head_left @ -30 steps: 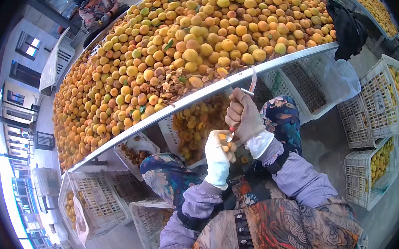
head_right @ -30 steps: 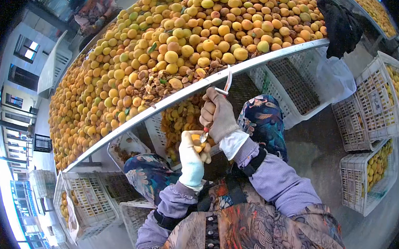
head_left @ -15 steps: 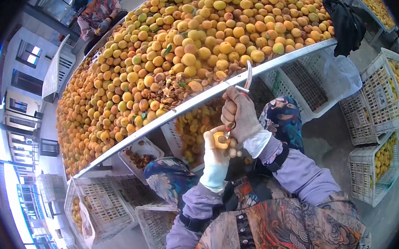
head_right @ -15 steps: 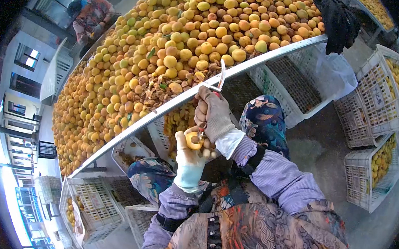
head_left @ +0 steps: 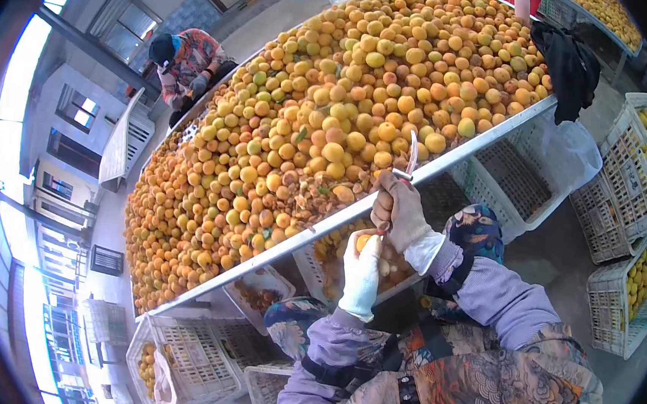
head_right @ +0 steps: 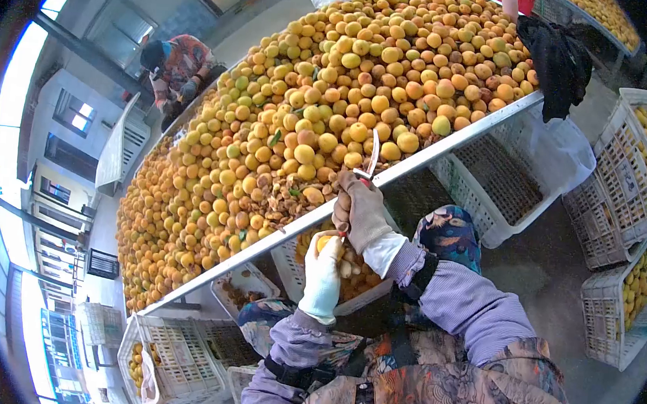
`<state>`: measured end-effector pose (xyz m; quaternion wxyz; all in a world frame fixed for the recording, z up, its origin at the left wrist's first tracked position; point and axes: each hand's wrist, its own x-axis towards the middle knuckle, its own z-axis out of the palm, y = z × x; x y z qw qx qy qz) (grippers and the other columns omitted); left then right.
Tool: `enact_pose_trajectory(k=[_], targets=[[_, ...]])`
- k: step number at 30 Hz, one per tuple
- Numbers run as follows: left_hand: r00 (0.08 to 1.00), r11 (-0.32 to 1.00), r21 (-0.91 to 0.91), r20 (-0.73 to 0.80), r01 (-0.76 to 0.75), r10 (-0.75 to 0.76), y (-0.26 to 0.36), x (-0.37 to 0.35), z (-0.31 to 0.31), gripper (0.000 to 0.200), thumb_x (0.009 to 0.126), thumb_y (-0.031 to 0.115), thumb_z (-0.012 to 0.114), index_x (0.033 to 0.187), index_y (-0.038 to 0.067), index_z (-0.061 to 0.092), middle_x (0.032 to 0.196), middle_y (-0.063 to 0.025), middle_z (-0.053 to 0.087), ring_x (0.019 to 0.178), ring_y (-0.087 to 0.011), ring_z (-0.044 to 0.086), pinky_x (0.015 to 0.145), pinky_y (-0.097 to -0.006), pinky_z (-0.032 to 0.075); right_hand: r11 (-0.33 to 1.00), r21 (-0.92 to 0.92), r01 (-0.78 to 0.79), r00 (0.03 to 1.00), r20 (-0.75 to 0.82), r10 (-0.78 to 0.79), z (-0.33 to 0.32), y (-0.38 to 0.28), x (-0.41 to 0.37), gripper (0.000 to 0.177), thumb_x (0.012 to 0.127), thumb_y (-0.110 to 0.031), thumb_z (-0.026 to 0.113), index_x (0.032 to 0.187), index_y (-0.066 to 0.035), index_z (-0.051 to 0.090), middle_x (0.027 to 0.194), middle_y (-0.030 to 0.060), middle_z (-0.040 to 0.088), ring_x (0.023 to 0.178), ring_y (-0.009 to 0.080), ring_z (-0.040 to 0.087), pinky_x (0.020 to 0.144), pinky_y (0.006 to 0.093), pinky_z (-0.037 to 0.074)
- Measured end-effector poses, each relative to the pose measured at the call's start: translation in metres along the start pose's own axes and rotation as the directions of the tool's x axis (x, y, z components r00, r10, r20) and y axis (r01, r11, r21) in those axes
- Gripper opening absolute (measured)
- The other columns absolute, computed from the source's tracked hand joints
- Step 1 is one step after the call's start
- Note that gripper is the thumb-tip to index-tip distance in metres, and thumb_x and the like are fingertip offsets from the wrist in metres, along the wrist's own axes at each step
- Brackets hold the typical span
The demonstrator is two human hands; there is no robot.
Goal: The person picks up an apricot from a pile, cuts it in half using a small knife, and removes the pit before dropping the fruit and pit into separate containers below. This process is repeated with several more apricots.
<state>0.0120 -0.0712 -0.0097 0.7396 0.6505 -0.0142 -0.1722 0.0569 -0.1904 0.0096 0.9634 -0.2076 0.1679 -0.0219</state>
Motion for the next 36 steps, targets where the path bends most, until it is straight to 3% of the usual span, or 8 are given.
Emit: enact_pose_trajectory(k=[5,12,22,26,27,29,33,36], targets=[[0.999,0.999,0.004,-0.030,-0.040,0.041,0.013,0.027,0.008,0.023,0.094,0.021,0.050,0.107,0.003,0.050,0.072,-0.0057,0.054,0.050,-0.0092,0.047,0.051,-0.0248,0.048,1.000,0.030,0.000,0.996,0.088,-0.003,0.012,-0.020,0.017,0.027,0.094,-0.029,0.052,0.074,-0.013,0.045,0.046,-0.0061,0.022,0.035,0.0082,0.022,0.034,0.0241,0.021],[0.975,0.987,0.084,-0.167,-0.134,0.146,0.054,0.080,0.000,0.025,0.091,0.028,0.056,0.095,0.003,0.053,0.069,-0.0041,0.054,0.048,-0.0079,0.047,0.049,-0.0238,0.048,0.960,0.052,0.275,0.961,0.012,-0.276,0.000,-0.056,0.048,0.027,0.089,-0.031,0.061,0.076,-0.009,0.051,0.046,-0.0031,0.036,0.033,0.0120,0.035,0.032,0.0270,0.029],[0.906,0.863,0.479,-0.275,-0.161,0.321,0.066,0.137,-0.043,0.017,0.089,0.020,0.058,0.091,0.004,0.055,0.066,-0.0014,0.053,0.056,-0.0072,0.049,0.050,-0.0216,0.040,0.974,0.041,0.221,0.975,-0.008,-0.221,-0.031,-0.062,0.056,0.025,0.088,-0.028,0.063,0.074,-0.009,0.053,0.045,-0.0026,0.040,0.031,0.0117,0.037,0.030,0.0265,0.029],[0.944,0.870,0.489,-0.254,-0.061,0.209,0.080,0.102,-0.026,0.015,0.088,0.017,0.059,0.090,0.003,0.056,0.064,-0.0007,0.052,0.059,-0.0081,0.051,0.054,-0.0246,0.042,0.984,0.031,0.176,0.984,-0.025,-0.176,-0.031,-0.069,0.051,0.026,0.087,-0.028,0.064,0.074,-0.009,0.053,0.046,-0.0025,0.041,0.031,0.0123,0.038,0.031,0.0265,0.028],[0.891,0.629,0.735,-0.075,-0.254,0.447,0.062,0.103,-0.040,0.018,0.085,0.020,0.062,0.089,0.003,0.058,0.064,-0.0037,0.054,0.060,-0.0136,0.053,0.058,-0.0288,0.045,0.984,0.035,0.173,0.985,-0.028,-0.172,-0.031,-0.070,0.049,0.026,0.087,-0.028,0.064,0.074,-0.009,0.053,0.046,-0.0025,0.041,0.031,0.0123,0.038,0.031,0.0265,0.028],[0.936,0.452,0.871,0.023,-0.191,0.350,0.052,0.083,-0.042,0.021,0.081,0.023,0.067,0.090,0.004,0.060,0.072,-0.0089,0.058,0.063,-0.0207,0.057,0.063,-0.0323,0.048,0.994,-0.005,0.111,0.993,-0.041,-0.111,-0.030,-0.073,0.044,0.024,0.088,-0.027,0.064,0.075,-0.009,0.053,0.047,-0.0024,0.042,0.032,0.0117,0.038,0.031,0.0260,0.029],[0.950,0.294,0.942,0.069,-0.163,0.306,0.056,0.070,-0.037,0.025,0.077,0.024,0.071,0.092,0.007,0.061,0.083,-0.0123,0.061,0.070,-0.0253,0.060,0.067,-0.0324,0.049,0.997,-0.040,0.068,0.997,0.041,-0.066,-0.037,-0.076,0.040,0.023,0.088,-0.026,0.063,0.078,-0.008,0.053,0.048,-0.0018,0.043,0.033,0.0110,0.039,0.032,0.0253,0.031],[0.855,0.310,0.912,0.075,-0.267,0.514,0.066,0.097,-0.038,0.033,0.076,0.024,0.072,0.099,0.004,0.060,0.091,-0.0130,0.062,0.081,-0.0256,0.062,0.072,-0.0330,0.050,0.984,-0.176,-0.010,1.000,0.001,0.010,-0.032,-0.076,0.037,0.024,0.092,-0.027,0.055,0.080,-0.007,0.053,0.049,-0.0019,0.039,0.035,0.0093,0.034,0.033,0.0240,0.028]])
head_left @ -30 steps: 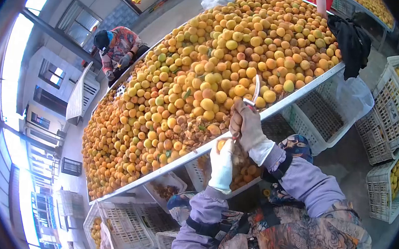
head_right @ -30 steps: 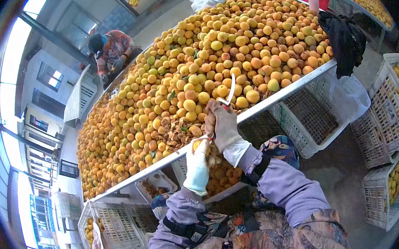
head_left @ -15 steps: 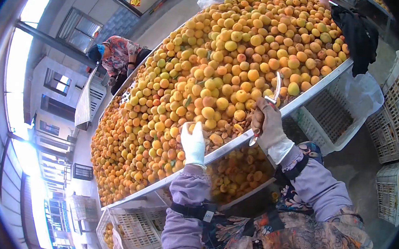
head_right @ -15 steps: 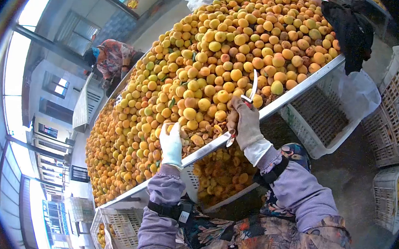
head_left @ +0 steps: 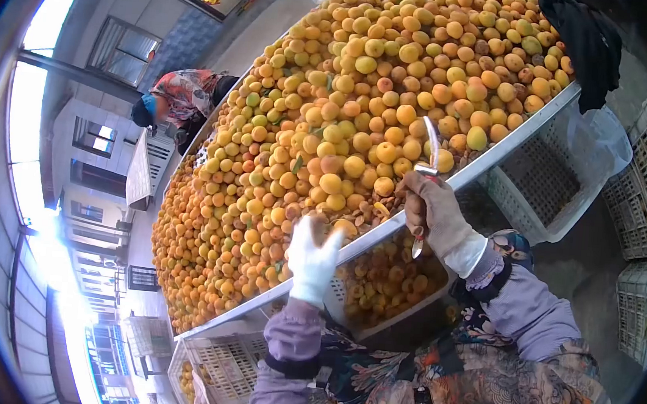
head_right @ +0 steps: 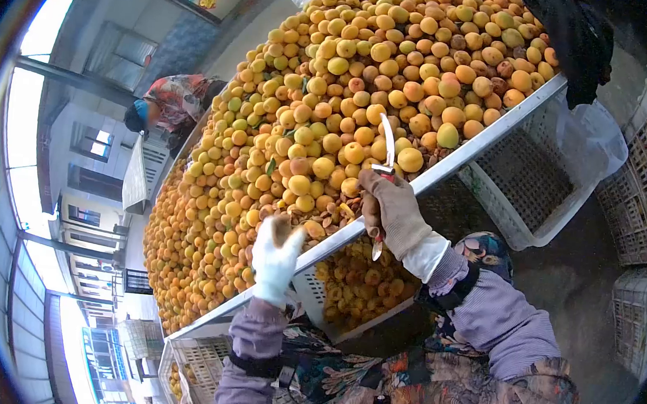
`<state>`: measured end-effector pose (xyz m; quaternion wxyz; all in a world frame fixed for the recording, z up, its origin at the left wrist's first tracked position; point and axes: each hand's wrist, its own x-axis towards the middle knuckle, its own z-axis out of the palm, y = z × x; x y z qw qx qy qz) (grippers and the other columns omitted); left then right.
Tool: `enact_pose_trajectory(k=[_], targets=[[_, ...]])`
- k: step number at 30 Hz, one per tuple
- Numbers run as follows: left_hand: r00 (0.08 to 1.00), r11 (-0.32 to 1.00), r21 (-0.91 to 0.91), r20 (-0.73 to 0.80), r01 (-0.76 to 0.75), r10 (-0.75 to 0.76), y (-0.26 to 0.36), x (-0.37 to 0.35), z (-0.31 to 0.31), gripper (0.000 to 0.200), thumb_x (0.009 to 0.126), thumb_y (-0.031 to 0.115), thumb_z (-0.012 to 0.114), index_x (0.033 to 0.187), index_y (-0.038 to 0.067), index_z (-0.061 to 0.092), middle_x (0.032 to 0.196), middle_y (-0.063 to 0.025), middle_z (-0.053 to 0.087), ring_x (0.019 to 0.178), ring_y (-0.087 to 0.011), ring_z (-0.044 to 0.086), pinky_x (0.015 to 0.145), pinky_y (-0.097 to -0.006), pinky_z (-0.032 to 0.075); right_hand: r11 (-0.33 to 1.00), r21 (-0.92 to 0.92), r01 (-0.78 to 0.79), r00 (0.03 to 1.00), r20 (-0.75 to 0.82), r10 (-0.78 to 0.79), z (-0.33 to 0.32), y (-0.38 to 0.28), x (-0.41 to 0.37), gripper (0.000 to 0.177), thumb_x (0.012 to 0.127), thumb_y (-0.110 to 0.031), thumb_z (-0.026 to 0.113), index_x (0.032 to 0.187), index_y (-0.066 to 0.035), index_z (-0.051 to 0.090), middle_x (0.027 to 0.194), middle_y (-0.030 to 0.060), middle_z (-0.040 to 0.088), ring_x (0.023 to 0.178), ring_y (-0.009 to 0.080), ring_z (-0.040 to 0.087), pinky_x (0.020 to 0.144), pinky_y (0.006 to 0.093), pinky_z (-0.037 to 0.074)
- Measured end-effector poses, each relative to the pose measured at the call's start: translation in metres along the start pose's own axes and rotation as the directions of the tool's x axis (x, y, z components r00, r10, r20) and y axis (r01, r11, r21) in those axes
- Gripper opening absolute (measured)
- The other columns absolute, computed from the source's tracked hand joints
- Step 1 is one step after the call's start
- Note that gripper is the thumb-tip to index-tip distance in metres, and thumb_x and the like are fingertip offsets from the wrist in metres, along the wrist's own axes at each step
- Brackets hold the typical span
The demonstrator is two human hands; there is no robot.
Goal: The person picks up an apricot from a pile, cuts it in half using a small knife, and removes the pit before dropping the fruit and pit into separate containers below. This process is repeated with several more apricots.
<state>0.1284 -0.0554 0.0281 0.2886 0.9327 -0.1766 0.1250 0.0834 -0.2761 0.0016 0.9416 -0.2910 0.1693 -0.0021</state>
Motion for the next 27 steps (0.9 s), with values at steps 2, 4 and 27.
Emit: enact_pose_trajectory(k=[2,4,27], targets=[[0.998,0.999,-0.007,-0.056,0.033,-0.033,-0.002,0.028,0.013,0.041,0.076,0.027,0.072,0.105,0.002,0.058,0.096,-0.0158,0.063,0.086,-0.0272,0.062,0.077,-0.0346,0.050,1.000,0.018,-0.004,1.000,0.031,0.004,-0.003,0.006,0.004,0.023,0.091,-0.027,0.057,0.083,-0.006,0.053,0.049,-0.0010,0.043,0.033,0.0098,0.037,0.031,0.0234,0.030],[0.997,0.993,0.107,-0.063,0.058,-0.052,-0.011,0.052,0.031,0.048,0.075,0.033,0.071,0.110,0.003,0.056,0.100,-0.0172,0.063,0.090,-0.0291,0.062,0.079,-0.0366,0.049,0.999,-0.043,0.005,0.996,0.090,-0.001,-0.005,0.010,0.007,0.022,0.093,-0.026,0.056,0.091,-0.003,0.055,0.049,-0.0009,0.047,0.032,0.0094,0.039,0.029,0.0221,0.032],[0.916,-0.200,-0.920,0.370,0.337,-0.155,0.005,-0.091,-0.012,0.049,0.094,0.019,0.051,0.138,0.004,0.034,0.125,-0.0150,0.049,0.114,-0.0270,0.052,0.099,-0.0393,0.040,0.716,-0.696,0.059,0.834,0.429,0.348,0.015,0.057,-0.063,0.029,0.092,-0.033,0.058,0.101,-0.006,0.056,0.073,-0.0036,0.052,0.065,0.0047,0.047,0.057,0.0207,0.038]])
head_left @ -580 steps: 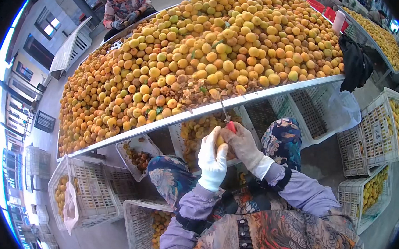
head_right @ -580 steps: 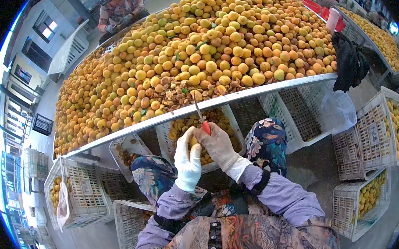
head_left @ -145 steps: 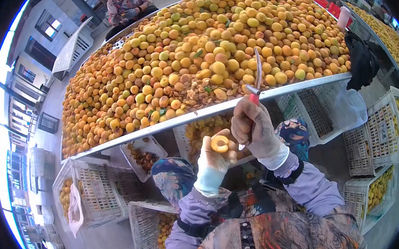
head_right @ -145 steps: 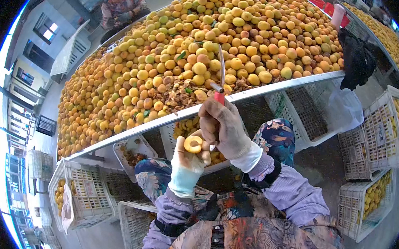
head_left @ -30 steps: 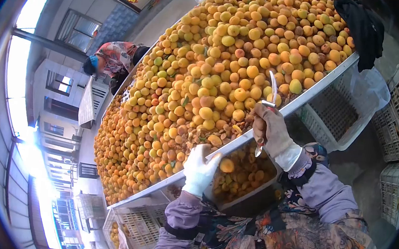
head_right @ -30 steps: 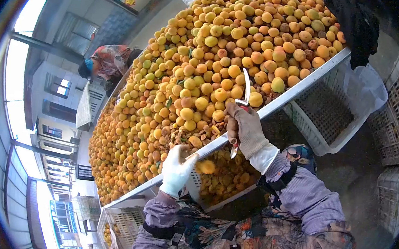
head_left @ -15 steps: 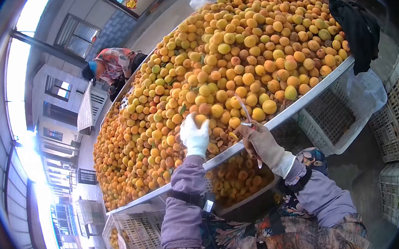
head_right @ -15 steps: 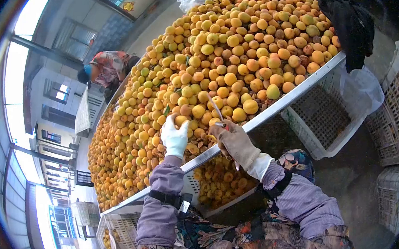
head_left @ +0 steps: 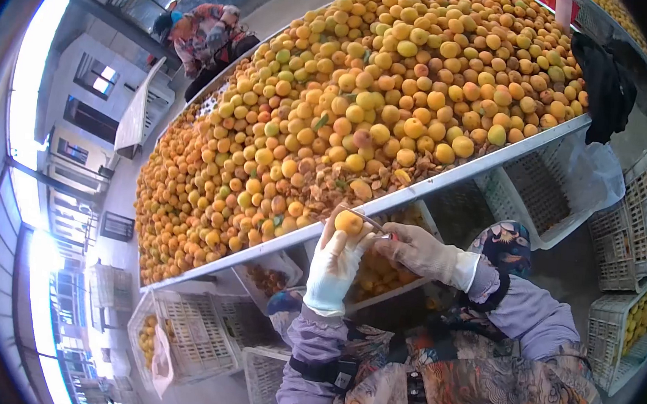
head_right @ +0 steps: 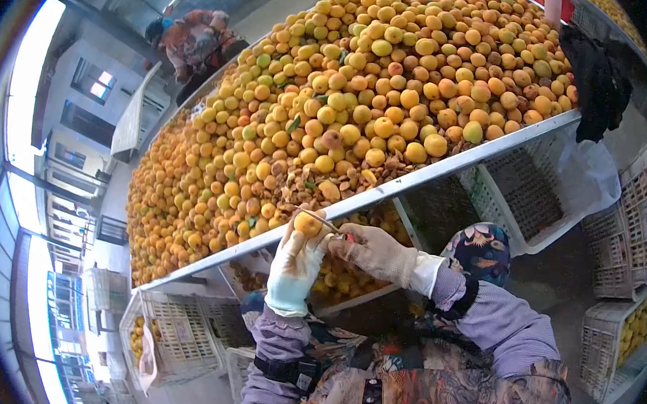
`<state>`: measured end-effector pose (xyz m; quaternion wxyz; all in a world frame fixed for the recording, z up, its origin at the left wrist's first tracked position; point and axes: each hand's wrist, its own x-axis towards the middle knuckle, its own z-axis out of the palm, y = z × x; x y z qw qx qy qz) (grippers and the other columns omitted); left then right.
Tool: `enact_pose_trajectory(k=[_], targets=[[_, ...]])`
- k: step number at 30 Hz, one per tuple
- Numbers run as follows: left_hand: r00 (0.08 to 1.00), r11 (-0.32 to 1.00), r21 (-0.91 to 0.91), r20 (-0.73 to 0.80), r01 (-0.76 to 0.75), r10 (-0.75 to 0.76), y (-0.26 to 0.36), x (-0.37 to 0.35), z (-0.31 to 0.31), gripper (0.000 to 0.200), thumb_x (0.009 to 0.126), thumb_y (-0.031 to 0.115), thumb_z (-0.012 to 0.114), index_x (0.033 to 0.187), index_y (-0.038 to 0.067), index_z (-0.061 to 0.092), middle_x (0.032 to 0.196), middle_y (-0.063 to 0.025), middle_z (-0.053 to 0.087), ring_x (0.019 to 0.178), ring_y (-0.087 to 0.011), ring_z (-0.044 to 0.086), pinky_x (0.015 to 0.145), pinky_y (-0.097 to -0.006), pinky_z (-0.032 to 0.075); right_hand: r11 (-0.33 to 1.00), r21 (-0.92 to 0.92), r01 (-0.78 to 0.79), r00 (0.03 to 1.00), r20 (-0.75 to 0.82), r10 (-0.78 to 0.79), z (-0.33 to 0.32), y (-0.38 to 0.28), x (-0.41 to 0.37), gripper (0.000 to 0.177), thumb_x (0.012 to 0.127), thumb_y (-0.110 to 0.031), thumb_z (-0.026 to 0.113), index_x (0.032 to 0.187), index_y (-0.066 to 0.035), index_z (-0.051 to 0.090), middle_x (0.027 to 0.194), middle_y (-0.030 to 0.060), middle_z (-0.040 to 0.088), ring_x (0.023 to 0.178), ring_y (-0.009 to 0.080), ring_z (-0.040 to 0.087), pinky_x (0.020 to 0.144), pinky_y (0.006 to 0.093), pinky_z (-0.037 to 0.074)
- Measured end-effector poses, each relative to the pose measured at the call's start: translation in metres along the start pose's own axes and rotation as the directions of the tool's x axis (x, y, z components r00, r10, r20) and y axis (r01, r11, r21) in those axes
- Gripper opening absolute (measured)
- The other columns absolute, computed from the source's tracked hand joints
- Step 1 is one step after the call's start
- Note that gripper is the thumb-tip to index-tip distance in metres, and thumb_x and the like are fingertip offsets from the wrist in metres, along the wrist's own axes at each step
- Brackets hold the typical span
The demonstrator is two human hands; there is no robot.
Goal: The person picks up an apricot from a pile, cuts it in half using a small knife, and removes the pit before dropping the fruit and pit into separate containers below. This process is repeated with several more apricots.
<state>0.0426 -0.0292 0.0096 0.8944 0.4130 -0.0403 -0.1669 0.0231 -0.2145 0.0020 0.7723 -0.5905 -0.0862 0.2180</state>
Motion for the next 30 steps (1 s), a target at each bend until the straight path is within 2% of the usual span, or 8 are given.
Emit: enact_pose_trajectory(k=[6,9,17,20,22,26,28,30], targets=[[0.999,0.999,0.009,0.033,-0.032,0.031,-0.017,-0.024,-0.005,0.045,0.097,0.028,0.046,0.134,0.003,0.040,0.124,-0.0128,0.052,0.113,-0.0233,0.050,0.098,-0.0350,0.039,0.990,-0.092,-0.106,0.994,-0.003,0.106,0.016,-0.001,-0.017,0.029,0.092,-0.033,0.058,0.100,-0.005,0.056,0.075,-0.0028,0.053,0.068,0.0056,0.047,0.059,0.0228,0.040],[1.000,0.987,0.164,0.030,0.002,-0.007,-0.021,-0.030,-0.012,0.043,0.100,0.029,0.038,0.134,0.002,0.040,0.121,-0.0121,0.054,0.112,-0.0209,0.051,0.097,-0.0320,0.039,0.988,-0.116,-0.102,0.995,-0.011,0.101,0.019,0.008,-0.019,0.029,0.093,-0.033,0.056,0.099,-0.005,0.056,0.077,-0.0024,0.053,0.069,0.0061,0.047,0.060,0.0234,0.040],[0.997,0.978,0.191,0.007,-0.078,0.079,-0.027,-0.036,-0.013,0.042,0.100,0.032,0.040,0.126,0.000,0.046,0.119,-0.0130,0.055,0.108,-0.0208,0.054,0.095,-0.0330,0.041,0.978,-0.162,-0.134,0.991,-0.010,0.134,0.026,0.025,-0.018,0.032,0.093,-0.036,0.055,0.098,-0.005,0.057,0.073,-0.0022,0.050,0.067,0.0066,0.043,0.059,0.0234,0.038],[0.996,0.987,0.134,-0.018,-0.089,0.092,-0.034,-0.038,-0.013,0.044,0.099,0.035,0.041,0.124,0.000,0.047,0.115,-0.0130,0.056,0.106,-0.0209,0.055,0.092,-0.0320,0.043,0.970,-0.215,-0.118,0.993,-0.043,0.111,0.032,0.026,-0.021,0.034,0.093,-0.036,0.055,0.097,-0.003,0.057,0.072,-0.0011,0.052,0.069,0.0084,0.046,0.062,0.0248,0.040],[0.996,0.995,0.064,-0.019,-0.080,0.082,-0.038,-0.039,-0.014,0.045,0.098,0.037,0.041,0.123,0.000,0.048,0.113,-0.0127,0.057,0.105,-0.0207,0.056,0.091,-0.0312,0.044,0.955,-0.296,0.021,0.990,-0.130,-0.062,0.036,0.042,-0.022,0.036,0.093,-0.037,0.054,0.099,-0.002,0.057,0.076,0.0005,0.057,0.072,0.0104,0.048,0.067,0.0266,0.043],[0.997,0.986,0.166,-0.066,-0.023,0.035,-0.044,-0.043,-0.018,0.044,0.098,0.035,0.044,0.123,-0.001,0.048,0.112,-0.0108,0.059,0.102,-0.0189,0.057,0.089,-0.0297,0.045,0.942,-0.322,-0.091,0.982,-0.188,0.031,0.039,0.063,-0.024,0.038,0.093,-0.038,0.054,0.102,-0.001,0.057,0.081,0.0022,0.060,0.076,0.0111,0.051,0.071,0.0278,0.044],[0.985,0.929,0.360,-0.105,-0.090,0.136,-0.044,-0.039,-0.022,0.039,0.097,0.026,0.047,0.125,-0.001,0.046,0.113,-0.0109,0.058,0.104,-0.0193,0.056,0.090,-0.0301,0.045,0.975,-0.192,-0.111,0.984,-0.156,0.081,0.047,0.036,-0.027,0.040,0.093,-0.039,0.054,0.105,-0.001,0.057,0.082,0.0030,0.060,0.076,0.0094,0.050,0.070,0.0267,0.044],[0.982,0.909,0.399,-0.081,-0.122,0.168,-0.036,-0.037,-0.017,0.039,0.096,0.023,0.049,0.127,-0.001,0.045,0.113,-0.0110,0.058,0.105,-0.0191,0.056,0.091,-0.0299,0.044,0.980,-0.128,-0.150,0.982,-0.136,0.132,0.046,0.026,-0.025,0.040,0.093,-0.039,0.054,0.105,-0.001,0.057,0.083,0.0025,0.059,0.077,0.0081,0.050,0.070,0.0253,0.043]])
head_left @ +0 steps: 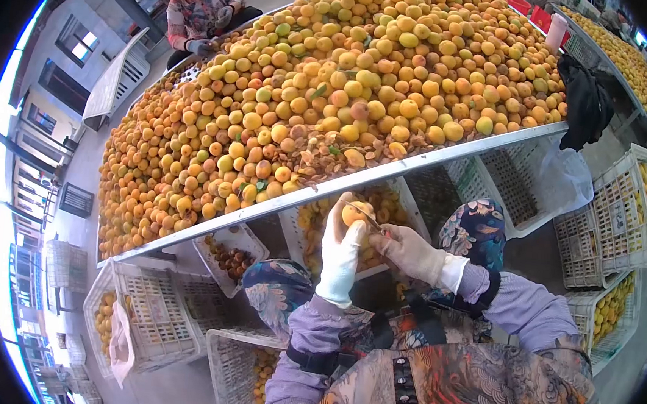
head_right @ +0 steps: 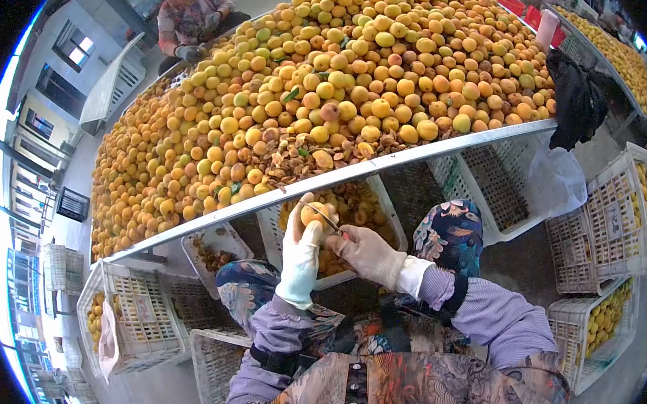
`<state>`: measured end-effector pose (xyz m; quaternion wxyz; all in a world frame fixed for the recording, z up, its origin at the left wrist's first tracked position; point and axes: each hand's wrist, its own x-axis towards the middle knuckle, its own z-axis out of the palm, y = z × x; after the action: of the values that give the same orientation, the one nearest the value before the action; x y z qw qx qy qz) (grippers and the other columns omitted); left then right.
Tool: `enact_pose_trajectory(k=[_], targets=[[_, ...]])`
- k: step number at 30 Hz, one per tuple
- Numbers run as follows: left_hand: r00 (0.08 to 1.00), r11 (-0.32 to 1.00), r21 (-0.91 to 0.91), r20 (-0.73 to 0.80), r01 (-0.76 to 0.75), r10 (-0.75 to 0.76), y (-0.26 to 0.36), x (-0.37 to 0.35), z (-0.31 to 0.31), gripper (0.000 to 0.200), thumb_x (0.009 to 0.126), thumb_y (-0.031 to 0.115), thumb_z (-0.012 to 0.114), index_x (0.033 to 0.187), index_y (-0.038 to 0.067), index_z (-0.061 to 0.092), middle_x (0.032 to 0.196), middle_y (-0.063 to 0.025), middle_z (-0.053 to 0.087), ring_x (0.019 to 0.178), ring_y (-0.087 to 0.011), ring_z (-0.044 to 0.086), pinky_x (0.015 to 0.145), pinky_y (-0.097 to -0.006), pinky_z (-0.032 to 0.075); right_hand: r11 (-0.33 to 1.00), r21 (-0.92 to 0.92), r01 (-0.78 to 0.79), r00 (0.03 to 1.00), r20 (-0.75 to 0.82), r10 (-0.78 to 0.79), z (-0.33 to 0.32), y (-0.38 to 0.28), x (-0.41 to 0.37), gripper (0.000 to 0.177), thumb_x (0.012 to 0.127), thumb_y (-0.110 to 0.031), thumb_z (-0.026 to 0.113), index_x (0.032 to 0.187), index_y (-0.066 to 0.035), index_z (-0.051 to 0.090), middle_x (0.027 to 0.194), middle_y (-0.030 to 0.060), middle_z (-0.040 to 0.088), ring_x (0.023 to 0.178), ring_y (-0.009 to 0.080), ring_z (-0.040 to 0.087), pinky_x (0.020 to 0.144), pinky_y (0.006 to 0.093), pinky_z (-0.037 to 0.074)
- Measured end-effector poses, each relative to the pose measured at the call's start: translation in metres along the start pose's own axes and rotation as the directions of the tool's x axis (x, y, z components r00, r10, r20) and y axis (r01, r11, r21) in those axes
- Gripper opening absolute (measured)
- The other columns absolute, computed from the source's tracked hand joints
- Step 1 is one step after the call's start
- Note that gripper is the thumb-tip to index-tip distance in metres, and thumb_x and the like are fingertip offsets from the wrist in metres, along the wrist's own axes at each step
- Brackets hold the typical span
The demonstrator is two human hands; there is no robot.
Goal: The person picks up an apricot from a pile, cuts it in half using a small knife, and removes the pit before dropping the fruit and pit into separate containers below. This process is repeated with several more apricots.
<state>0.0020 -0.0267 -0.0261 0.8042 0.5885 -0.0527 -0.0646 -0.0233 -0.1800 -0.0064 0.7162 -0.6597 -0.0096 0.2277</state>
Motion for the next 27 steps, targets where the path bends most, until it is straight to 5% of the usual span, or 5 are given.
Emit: enact_pose_trajectory(k=[3,11,19,21,27], targets=[[0.993,0.986,0.117,0.018,-0.115,0.114,0.008,0.003,0.004,0.040,0.095,0.021,0.051,0.126,-0.002,0.045,0.112,-0.0117,0.059,0.104,-0.0182,0.056,0.092,-0.0287,0.044,0.987,0.006,-0.161,0.987,0.017,0.161,0.000,-0.009,-0.002,0.028,0.093,-0.035,0.055,0.087,-0.008,0.054,0.069,-0.0060,0.050,0.060,0.0027,0.044,0.052,0.0194,0.037],[0.983,0.948,-0.264,-0.005,0.177,-0.185,-0.008,-0.011,0.012,0.036,0.096,0.026,0.048,0.120,-0.002,0.048,0.110,-0.0121,0.058,0.097,-0.0185,0.057,0.089,-0.0297,0.045,0.999,0.007,0.035,0.993,-0.114,-0.034,0.014,0.035,0.008,0.039,0.094,-0.035,0.054,0.102,0.002,0.059,0.083,0.0046,0.062,0.077,0.0105,0.053,0.071,0.0272,0.045],[0.994,0.977,0.215,-0.103,0.003,0.020,-0.011,-0.003,0.010,0.031,0.091,0.017,0.057,0.114,-0.003,0.053,0.102,-0.0096,0.061,0.092,-0.0146,0.057,0.083,-0.0263,0.045,0.985,-0.175,-0.005,0.990,-0.137,-0.020,0.015,0.039,0.007,0.040,0.093,-0.039,0.054,0.098,0.001,0.058,0.080,0.0067,0.061,0.076,0.0118,0.053,0.070,0.0289,0.045],[0.992,0.975,0.218,-0.123,0.029,-0.002,-0.011,-0.002,0.009,0.030,0.092,0.019,0.056,0.112,-0.003,0.054,0.100,-0.0094,0.061,0.091,-0.0138,0.057,0.083,-0.0257,0.045,0.996,0.086,0.034,0.990,-0.139,-0.022,0.022,0.039,0.007,0.037,0.093,-0.041,0.052,0.093,-0.003,0.056,0.071,0.0043,0.057,0.063,0.0105,0.053,0.057,0.0269,0.045],[0.944,0.913,-0.259,-0.010,0.316,-0.330,0.006,-0.009,0.013,0.045,0.095,0.043,0.047,0.108,0.000,0.054,0.098,-0.0117,0.064,0.089,-0.0192,0.061,0.080,-0.0327,0.051,0.925,0.331,-0.185,0.983,0.048,0.179,0.027,0.006,-0.004,0.034,0.095,-0.042,0.047,0.086,-0.010,0.050,0.052,-0.0032,0.041,0.035,0.0076,0.035,0.032,0.0226,0.026]])
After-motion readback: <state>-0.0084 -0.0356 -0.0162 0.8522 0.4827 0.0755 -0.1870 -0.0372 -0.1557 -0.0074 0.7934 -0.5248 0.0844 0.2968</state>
